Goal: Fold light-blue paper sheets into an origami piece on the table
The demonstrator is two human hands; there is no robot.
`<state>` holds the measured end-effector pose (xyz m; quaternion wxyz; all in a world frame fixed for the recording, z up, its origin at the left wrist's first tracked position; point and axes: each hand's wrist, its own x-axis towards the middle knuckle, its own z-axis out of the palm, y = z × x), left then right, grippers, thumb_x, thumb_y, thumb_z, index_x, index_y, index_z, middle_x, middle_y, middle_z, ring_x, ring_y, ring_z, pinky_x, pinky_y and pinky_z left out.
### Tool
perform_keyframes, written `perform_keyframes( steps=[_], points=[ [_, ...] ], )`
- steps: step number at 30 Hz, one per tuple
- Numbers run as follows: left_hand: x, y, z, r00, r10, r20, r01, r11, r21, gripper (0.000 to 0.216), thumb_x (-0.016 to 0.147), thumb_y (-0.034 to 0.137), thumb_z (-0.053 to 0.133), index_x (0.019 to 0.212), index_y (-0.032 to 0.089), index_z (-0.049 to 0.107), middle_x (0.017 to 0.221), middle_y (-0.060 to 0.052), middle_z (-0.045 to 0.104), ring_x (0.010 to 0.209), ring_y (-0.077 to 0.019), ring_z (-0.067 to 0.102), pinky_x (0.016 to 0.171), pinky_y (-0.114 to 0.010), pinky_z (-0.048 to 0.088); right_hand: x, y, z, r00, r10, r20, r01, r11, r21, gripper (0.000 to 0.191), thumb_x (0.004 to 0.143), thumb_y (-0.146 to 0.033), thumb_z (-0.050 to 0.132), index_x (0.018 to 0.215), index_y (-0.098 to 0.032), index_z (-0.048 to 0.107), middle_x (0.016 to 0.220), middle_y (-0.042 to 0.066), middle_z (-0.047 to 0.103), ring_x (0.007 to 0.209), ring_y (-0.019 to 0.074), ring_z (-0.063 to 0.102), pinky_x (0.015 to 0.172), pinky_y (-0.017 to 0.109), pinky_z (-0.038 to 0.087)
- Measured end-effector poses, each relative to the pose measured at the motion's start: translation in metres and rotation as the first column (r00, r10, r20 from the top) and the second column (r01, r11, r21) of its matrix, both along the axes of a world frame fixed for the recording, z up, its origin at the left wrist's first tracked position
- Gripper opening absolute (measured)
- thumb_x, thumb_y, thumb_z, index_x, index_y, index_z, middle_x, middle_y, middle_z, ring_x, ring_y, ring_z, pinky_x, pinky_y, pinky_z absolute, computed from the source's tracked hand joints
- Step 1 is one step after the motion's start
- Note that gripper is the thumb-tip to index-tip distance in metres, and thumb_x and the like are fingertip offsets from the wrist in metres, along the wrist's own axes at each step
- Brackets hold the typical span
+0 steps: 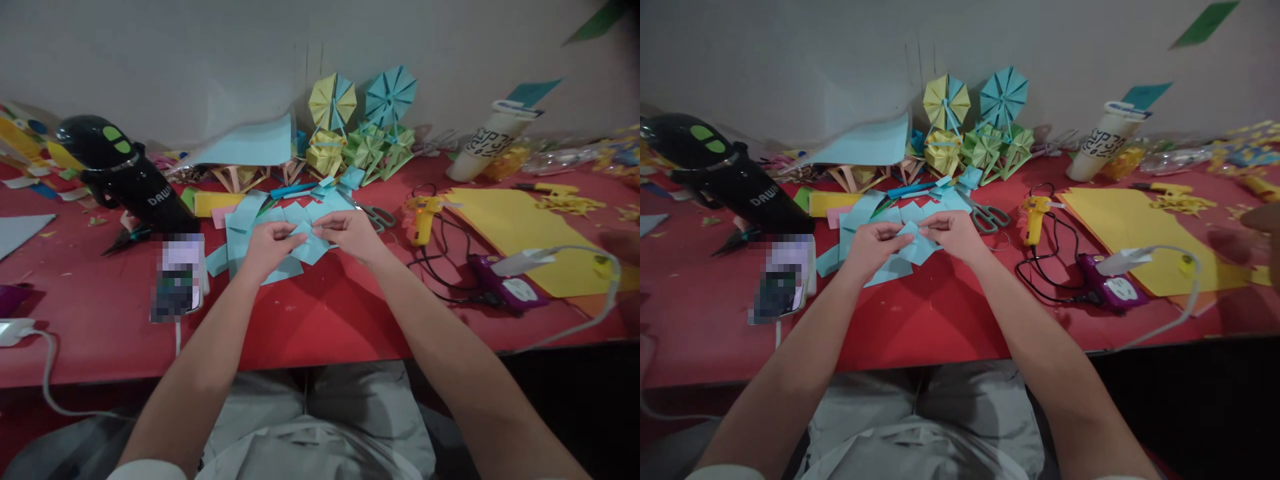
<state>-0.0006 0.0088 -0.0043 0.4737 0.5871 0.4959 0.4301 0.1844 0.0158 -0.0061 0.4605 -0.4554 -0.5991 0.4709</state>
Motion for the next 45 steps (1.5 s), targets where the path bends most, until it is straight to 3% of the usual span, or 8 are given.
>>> perform_keyframes(
  steps=[7, 11, 17, 20, 24, 31, 37, 45],
  points=[
    [0.001, 0.000, 0.002, 0.992, 0.120, 0.023, -0.120, 0.993, 0.006, 0.036, 0.056, 0.039, 0.084, 0.080, 0.015, 0.073, 0.072, -0.004, 0.071, 0.063, -0.0147, 0.060, 0.059, -0.027, 0.048, 0.000, -0.002, 0.003, 0.996, -0.071, 0.051, 0.069, 0.997, 0.024, 0.044, 0.059, -0.051, 0.082, 0.079, -0.014, 0.071, 0.065, 0.004, 0.066, 0.062, 0.0154, 0.061, 0.054, 0.028, 0.051],
    [0.000, 0.002, 0.000, 0.984, 0.178, 0.029, -0.180, 0.980, 0.082, 0.030, 0.057, 0.037, 0.083, 0.077, 0.016, 0.073, 0.070, -0.003, 0.070, 0.063, -0.0144, 0.059, 0.060, -0.028, 0.047, 0.001, -0.004, 0.004, 0.999, 0.033, 0.019, -0.032, 0.998, -0.053, 0.041, 0.058, -0.051, 0.083, 0.073, -0.016, 0.068, 0.064, 0.002, 0.063, 0.061, 0.0144, 0.060, 0.058, 0.029, 0.055],
    [0.002, 0.001, -0.001, 0.998, 0.064, 0.029, -0.065, 0.996, 0.055, 0.030, 0.064, 0.033, 0.077, 0.088, 0.016, 0.072, 0.084, -0.006, 0.072, 0.073, -0.0167, 0.062, 0.064, -0.028, 0.049, 0.004, -0.004, 0.006, 0.999, 0.048, -0.027, -0.051, 0.989, -0.136, 0.040, 0.048, -0.043, 0.089, 0.068, -0.016, 0.067, 0.064, 0.001, 0.065, 0.060, 0.0142, 0.061, 0.060, 0.031, 0.058],
    [0.004, 0.000, -0.001, 0.999, -0.013, -0.030, 0.016, 0.995, 0.098, 0.032, 0.065, 0.033, 0.077, 0.092, 0.018, 0.071, 0.087, -0.005, 0.070, 0.078, -0.0174, 0.062, 0.066, -0.027, 0.048, 0.007, -0.006, 0.011, 0.993, 0.121, -0.003, -0.120, 0.981, -0.154, 0.036, 0.050, -0.040, 0.088, 0.068, -0.015, 0.069, 0.062, 0.001, 0.066, 0.058, 0.0133, 0.061, 0.061, 0.031, 0.058],
    [0.006, -0.002, 0.001, 0.997, -0.065, -0.051, 0.071, 0.989, 0.130, 0.038, 0.061, 0.034, 0.081, 0.093, 0.019, 0.070, 0.081, -0.002, 0.067, 0.073, -0.0160, 0.058, 0.063, -0.027, 0.046, 0.011, -0.007, 0.015, 0.992, 0.122, 0.017, -0.119, 0.984, -0.130, 0.033, 0.054, -0.041, 0.087, 0.068, -0.016, 0.069, 0.058, 0.001, 0.065, 0.055, 0.0140, 0.063, 0.057, 0.029, 0.056],
    [0.004, -0.002, 0.004, 0.982, 0.070, -0.174, -0.039, 0.984, 0.173, 0.033, 0.061, 0.032, 0.080, 0.090, 0.021, 0.070, 0.056, 0.006, 0.041, 0.055, -0.0109, 0.038, 0.052, -0.026, 0.031, 0.012, -0.008, 0.015, 0.961, 0.247, 0.123, -0.235, 0.967, -0.102, 0.034, 0.066, -0.048, 0.080, 0.064, -0.016, 0.069, 0.061, 0.004, 0.069, 0.060, 0.0140, 0.065, 0.061, 0.027, 0.053],
    [0.001, -0.001, 0.002, 0.980, 0.004, -0.200, 0.042, 0.974, 0.222, 0.034, 0.063, 0.037, 0.078, 0.091, 0.020, 0.070, 0.081, 0.000, 0.063, 0.069, -0.0131, 0.048, 0.063, -0.026, 0.039, 0.011, -0.007, 0.013, 0.932, 0.302, 0.202, -0.289, 0.953, -0.092, 0.037, 0.070, -0.053, 0.075, 0.064, -0.016, 0.069, 0.059, 0.004, 0.068, 0.057, 0.0131, 0.063, 0.058, 0.025, 0.051],
    [0.001, -0.002, 0.003, 0.983, 0.093, -0.160, -0.062, 0.981, 0.186, 0.035, 0.059, 0.039, 0.082, 0.085, 0.019, 0.071, 0.060, 0.004, 0.049, 0.052, -0.0092, 0.036, 0.049, -0.025, 0.029, 0.009, -0.005, 0.009, 0.955, 0.207, 0.213, -0.217, 0.976, 0.021, 0.038, 0.070, -0.054, 0.072, 0.070, -0.017, 0.069, 0.063, 0.001, 0.066, 0.059, 0.0114, 0.057, 0.058, 0.025, 0.044]
  ],
)
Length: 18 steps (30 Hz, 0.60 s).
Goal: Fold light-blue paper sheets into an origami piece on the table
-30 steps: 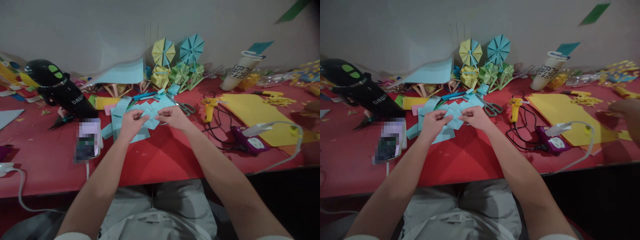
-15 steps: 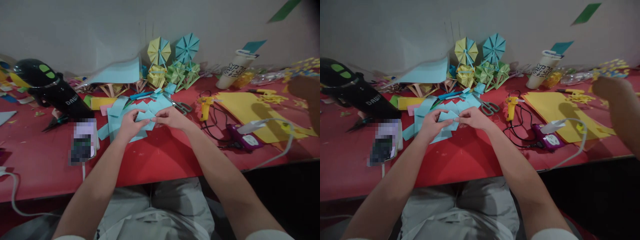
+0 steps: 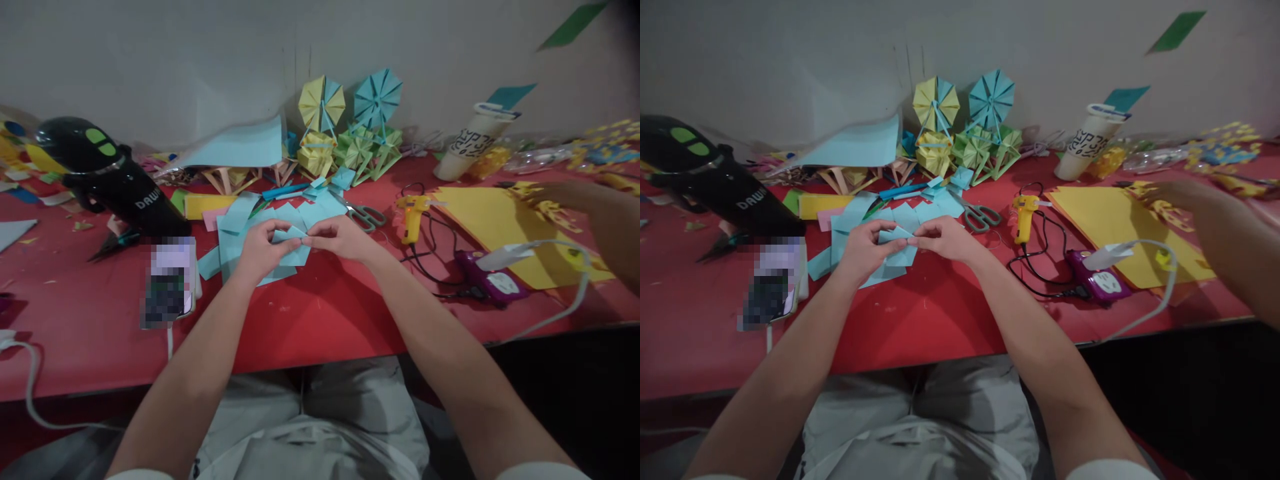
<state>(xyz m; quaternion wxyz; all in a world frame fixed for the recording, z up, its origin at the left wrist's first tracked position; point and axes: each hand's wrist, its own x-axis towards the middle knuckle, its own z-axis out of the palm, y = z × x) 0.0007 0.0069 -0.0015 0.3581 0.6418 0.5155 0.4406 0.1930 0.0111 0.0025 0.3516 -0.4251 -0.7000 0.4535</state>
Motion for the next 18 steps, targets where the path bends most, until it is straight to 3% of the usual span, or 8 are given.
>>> perform_keyframes(
  steps=[4, 10, 18],
  points=[
    [0.0016, -0.0008, 0.0008, 0.998, -0.062, 0.005, 0.062, 0.998, 0.015, 0.031, 0.062, 0.037, 0.080, 0.087, 0.020, 0.073, 0.068, 0.001, 0.059, 0.057, -0.0104, 0.042, 0.053, -0.025, 0.033, 0.0007, 0.0007, -0.0006, 0.999, 0.040, 0.031, -0.040, 0.999, -0.003, 0.037, 0.073, -0.052, 0.069, 0.067, -0.016, 0.066, 0.061, 0.002, 0.065, 0.058, 0.0121, 0.056, 0.058, 0.026, 0.044],
    [0.0018, -0.0005, 0.0008, 0.982, -0.181, 0.060, 0.184, 0.981, -0.054, 0.021, 0.071, 0.040, 0.071, 0.070, 0.019, 0.071, 0.068, -0.002, 0.066, 0.063, -0.0135, 0.052, 0.060, -0.026, 0.042, 0.0035, -0.0013, 0.0019, 0.990, 0.106, 0.096, -0.106, 0.994, -0.006, 0.030, 0.074, -0.046, 0.068, 0.068, -0.017, 0.066, 0.060, 0.001, 0.062, 0.058, 0.0112, 0.054, 0.059, 0.026, 0.042],
    [0.0019, 0.0022, -0.0006, 0.995, -0.096, 0.028, 0.096, 0.995, 0.011, 0.013, 0.072, 0.027, 0.065, 0.065, 0.017, 0.065, 0.064, -0.002, 0.064, 0.060, -0.0129, 0.052, 0.060, -0.026, 0.042, -0.0047, -0.0030, 0.0022, 0.994, 0.080, 0.071, -0.082, 0.996, 0.024, 0.033, 0.076, -0.048, 0.063, 0.065, -0.017, 0.061, 0.059, -0.001, 0.057, 0.056, 0.0102, 0.046, 0.057, 0.026, 0.038]
  ],
)
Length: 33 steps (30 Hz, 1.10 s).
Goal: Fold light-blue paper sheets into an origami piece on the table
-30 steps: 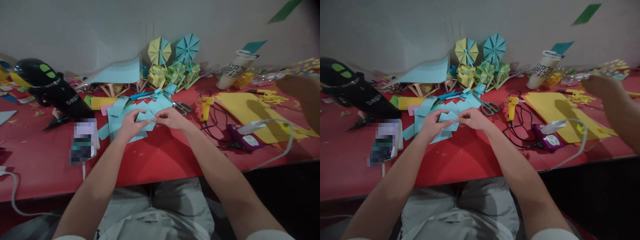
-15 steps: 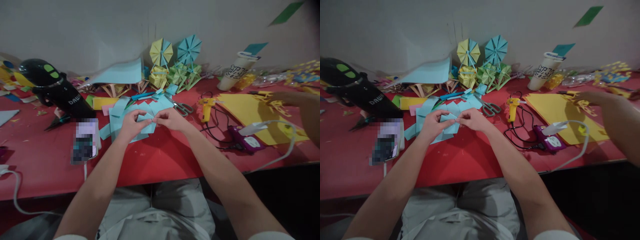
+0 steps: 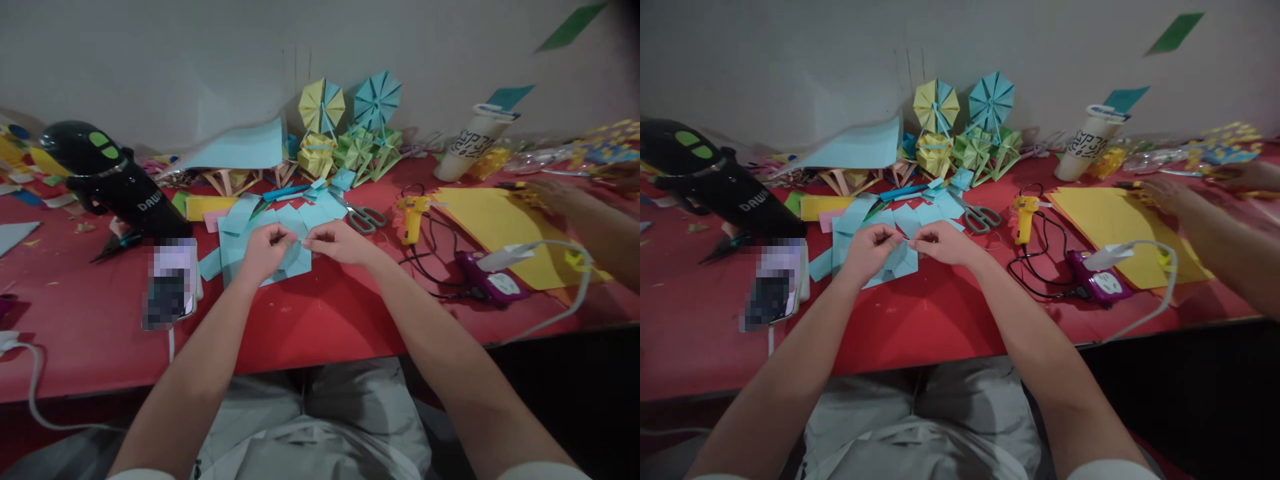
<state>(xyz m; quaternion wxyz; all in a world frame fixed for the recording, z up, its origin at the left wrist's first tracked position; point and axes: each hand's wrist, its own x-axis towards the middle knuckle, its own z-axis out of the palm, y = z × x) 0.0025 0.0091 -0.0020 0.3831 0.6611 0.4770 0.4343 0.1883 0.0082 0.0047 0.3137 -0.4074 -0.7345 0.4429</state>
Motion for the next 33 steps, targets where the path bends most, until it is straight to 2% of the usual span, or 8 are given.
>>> perform_keyframes(
  steps=[4, 11, 18, 22, 25, 27, 33],
  points=[
    [0.0010, 0.0009, -0.0014, 0.999, -0.017, 0.029, 0.018, 1.000, -0.019, 0.017, 0.073, 0.034, 0.066, 0.068, 0.017, 0.065, 0.066, -0.001, 0.063, 0.063, -0.0128, 0.052, 0.062, -0.026, 0.042, -0.0001, 0.0002, -0.0004, 0.999, -0.041, -0.002, 0.041, 0.997, 0.064, 0.029, 0.078, -0.041, 0.061, 0.062, -0.017, 0.058, 0.057, -0.003, 0.049, 0.056, 0.0098, 0.041, 0.057, 0.026, 0.034],
    [-0.0022, 0.0020, -0.0011, 0.998, -0.029, 0.062, 0.033, 0.997, -0.070, 0.022, 0.073, 0.040, 0.068, 0.069, 0.018, 0.066, 0.063, 0.001, 0.060, 0.059, -0.0114, 0.047, 0.058, -0.026, 0.038, 0.0055, 0.0032, -0.0010, 0.998, -0.063, -0.021, 0.064, 0.997, 0.036, 0.026, 0.078, -0.040, 0.059, 0.064, -0.018, 0.058, 0.059, -0.003, 0.047, 0.058, 0.0102, 0.039, 0.059, 0.027, 0.034],
    [-0.0030, 0.0023, -0.0023, 0.999, -0.012, 0.051, 0.012, 1.000, 0.002, 0.023, 0.073, 0.038, 0.068, 0.065, 0.017, 0.062, 0.059, 0.001, 0.056, 0.056, -0.0105, 0.043, 0.055, -0.026, 0.035, 0.0030, 0.0000, 0.0021, 0.997, -0.075, -0.025, 0.076, 0.995, 0.063, 0.033, 0.078, -0.047, 0.062, 0.065, -0.017, 0.057, 0.058, -0.003, 0.043, 0.057, 0.0091, 0.036, 0.056, 0.026, 0.031],
    [-0.0018, 0.0010, -0.0009, 0.998, -0.011, 0.066, 0.010, 1.000, 0.012, 0.024, 0.073, 0.039, 0.069, 0.076, 0.016, 0.067, 0.065, 0.000, 0.058, 0.059, -0.0098, 0.045, 0.057, -0.025, 0.036, 0.0027, 0.0025, -0.0012, 0.992, -0.112, -0.057, 0.117, 0.989, 0.095, 0.037, 0.077, -0.050, 0.065, 0.064, -0.016, 0.056, 0.056, -0.003, 0.045, 0.054, 0.0090, 0.038, 0.053, 0.025, 0.032],
    [-0.0016, -0.0005, 0.0014, 0.995, -0.018, 0.097, 0.023, 0.998, -0.053, 0.035, 0.070, 0.038, 0.075, 0.096, 0.017, 0.068, 0.056, 0.005, 0.047, 0.053, -0.0081, 0.037, 0.051, -0.023, 0.030, 0.0049, 0.0048, -0.0027, 0.983, -0.145, -0.110, 0.155, 0.983, 0.094, 0.036, 0.079, -0.049, 0.062, 0.066, -0.017, 0.055, 0.057, -0.001, 0.052, 0.055, 0.0109, 0.048, 0.055, 0.026, 0.039],
    [-0.0022, -0.0008, 0.0019, 0.990, -0.046, 0.130, 0.058, 0.994, -0.093, 0.042, 0.067, 0.035, 0.077, 0.103, 0.016, 0.067, 0.053, 0.007, 0.041, 0.051, -0.0076, 0.034, 0.050, -0.023, 0.029, 0.0063, 0.0052, -0.0021, 0.981, -0.150, -0.124, 0.160, 0.984, 0.073, 0.034, 0.079, -0.048, 0.062, 0.066, -0.017, 0.056, 0.058, -0.001, 0.052, 0.056, 0.0116, 0.050, 0.055, 0.027, 0.041],
    [-0.0040, -0.0002, 0.0003, 0.996, -0.029, 0.084, 0.035, 0.996, -0.078, 0.036, 0.065, 0.036, 0.079, 0.094, 0.016, 0.069, 0.050, 0.007, 0.039, 0.050, -0.0074, 0.034, 0.049, -0.023, 0.029, 0.0049, 0.0019, 0.0010, 0.989, -0.115, -0.092, 0.123, 0.989, 0.078, 0.040, 0.077, -0.053, 0.066, 0.065, -0.017, 0.056, 0.056, -0.004, 0.046, 0.053, 0.0083, 0.040, 0.052, 0.025, 0.034]
  ],
)
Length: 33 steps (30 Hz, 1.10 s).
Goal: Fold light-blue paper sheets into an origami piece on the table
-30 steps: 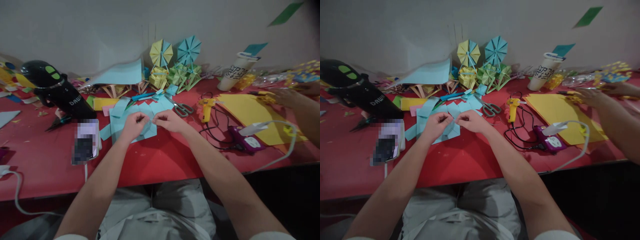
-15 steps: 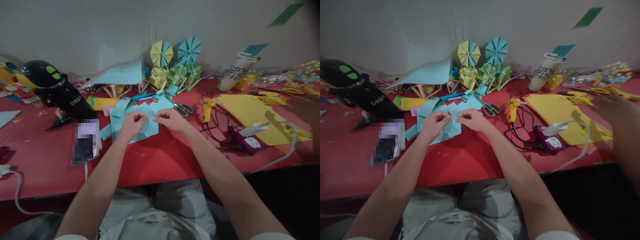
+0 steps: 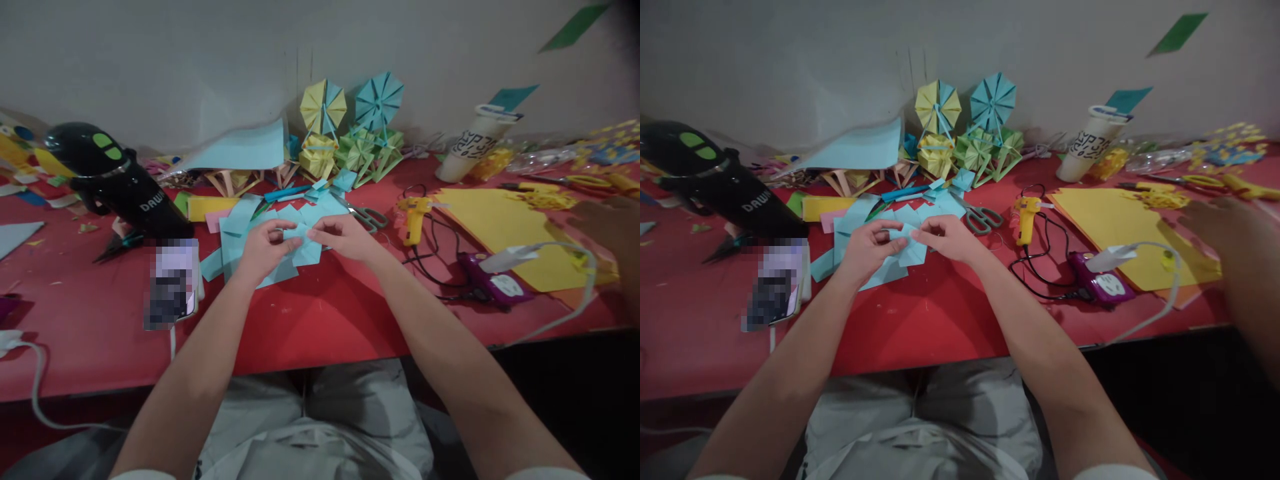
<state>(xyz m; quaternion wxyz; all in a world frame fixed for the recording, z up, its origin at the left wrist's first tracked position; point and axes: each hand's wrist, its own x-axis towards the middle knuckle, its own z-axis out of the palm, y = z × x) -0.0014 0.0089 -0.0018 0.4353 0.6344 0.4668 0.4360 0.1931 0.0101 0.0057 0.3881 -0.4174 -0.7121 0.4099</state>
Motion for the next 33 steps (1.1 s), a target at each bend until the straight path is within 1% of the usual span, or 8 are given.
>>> perform_keyframes(
  steps=[3, 7, 9, 14, 20, 23, 28, 33],
  points=[
    [0.0016, -0.0020, 0.0016, 1.000, 0.000, 0.004, 0.000, 1.000, 0.009, 0.037, 0.064, 0.037, 0.080, 0.093, 0.016, 0.070, 0.048, 0.008, 0.038, 0.048, -0.0067, 0.034, 0.047, -0.022, 0.031, -0.0018, 0.0002, -0.0020, 1.000, -0.017, 0.018, 0.016, 0.999, 0.041, 0.045, 0.076, -0.057, 0.067, 0.062, -0.017, 0.054, 0.053, -0.004, 0.045, 0.051, 0.0076, 0.038, 0.050, 0.024, 0.032],
    [0.0034, -0.0028, 0.0021, 0.990, -0.022, 0.137, 0.033, 0.996, -0.078, 0.046, 0.060, 0.041, 0.083, 0.096, 0.015, 0.069, 0.065, 0.001, 0.061, 0.059, -0.0109, 0.053, 0.057, -0.026, 0.047, -0.0022, 0.0018, -0.0050, 0.996, -0.087, -0.019, 0.088, 0.994, 0.063, 0.044, 0.079, -0.057, 0.064, 0.062, -0.017, 0.054, 0.052, -0.002, 0.050, 0.050, 0.0090, 0.044, 0.049, 0.025, 0.035],
    [0.0028, -0.0013, 0.0003, 0.988, -0.014, 0.155, 0.028, 0.995, -0.094, 0.045, 0.059, 0.041, 0.083, 0.092, 0.014, 0.069, 0.072, -0.002, 0.067, 0.064, -0.0134, 0.058, 0.060, -0.027, 0.050, -0.0020, 0.0020, -0.0050, 0.995, -0.089, -0.035, 0.091, 0.994, 0.055, 0.044, 0.079, -0.056, 0.064, 0.061, -0.017, 0.053, 0.052, -0.002, 0.049, 0.050, 0.0091, 0.045, 0.049, 0.025, 0.036],
    [0.0005, 0.0009, -0.0021, 0.995, -0.031, 0.094, 0.038, 0.997, -0.073, 0.038, 0.060, 0.040, 0.083, 0.085, 0.014, 0.069, 0.067, -0.002, 0.066, 0.059, -0.0127, 0.057, 0.056, -0.026, 0.048, -0.0022, 0.0012, -0.0029, 0.999, -0.025, -0.042, 0.027, 0.999, 0.045, 0.038, 0.080, -0.051, 0.064, 0.066, -0.016, 0.058, 0.056, -0.003, 0.050, 0.050, 0.0079, 0.042, 0.049, 0.024, 0.033],
    [0.0029, 0.0005, -0.0022, 0.990, -0.066, 0.124, 0.076, 0.994, -0.076, 0.033, 0.063, 0.040, 0.080, 0.083, 0.016, 0.068, 0.073, -0.002, 0.067, 0.066, -0.0136, 0.059, 0.061, -0.027, 0.050, -0.0038, 0.0014, -0.0029, 0.995, -0.087, -0.049, 0.093, 0.988, 0.124, 0.037, 0.081, -0.047, 0.064, 0.062, -0.016, 0.057, 0.053, -0.003, 0.046, 0.050, 0.0077, 0.037, 0.049, 0.025, 0.029],
    [0.0027, 0.0017, -0.0029, 0.993, -0.030, 0.116, 0.036, 0.998, -0.049, 0.032, 0.064, 0.043, 0.078, 0.076, 0.016, 0.066, 0.069, -0.001, 0.064, 0.063, -0.0124, 0.056, 0.061, -0.027, 0.050, -0.0043, 0.0017, -0.0027, 0.993, -0.102, -0.059, 0.109, 0.984, 0.141, 0.039, 0.081, -0.048, 0.063, 0.059, -0.016, 0.056, 0.053, -0.003, 0.045, 0.051, 0.0080, 0.036, 0.049, 0.025, 0.029],
    [0.0012, 0.0000, 0.0009, 0.998, 0.011, 0.069, -0.009, 1.000, -0.030, 0.035, 0.061, 0.046, 0.080, 0.065, 0.017, 0.062, 0.061, 0.001, 0.060, 0.057, -0.0109, 0.053, 0.059, -0.026, 0.049, -0.0050, 0.0011, -0.0010, 0.996, -0.058, -0.061, 0.065, 0.992, 0.111, 0.036, 0.082, -0.048, 0.062, 0.065, -0.016, 0.058, 0.058, -0.003, 0.046, 0.054, 0.0083, 0.036, 0.051, 0.026, 0.031],
    [0.0025, -0.0010, 0.0013, 0.998, -0.008, 0.062, 0.012, 0.998, -0.058, 0.034, 0.063, 0.047, 0.078, 0.072, 0.016, 0.066, 0.067, -0.001, 0.064, 0.061, -0.0121, 0.054, 0.060, -0.027, 0.050, -0.0063, 0.0014, -0.0024, 0.995, -0.071, -0.075, 0.081, 0.988, 0.134, 0.035, 0.082, -0.048, 0.062, 0.069, -0.016, 0.059, 0.063, -0.001, 0.049, 0.058, 0.0095, 0.039, 0.056, 0.026, 0.035]
  ],
)
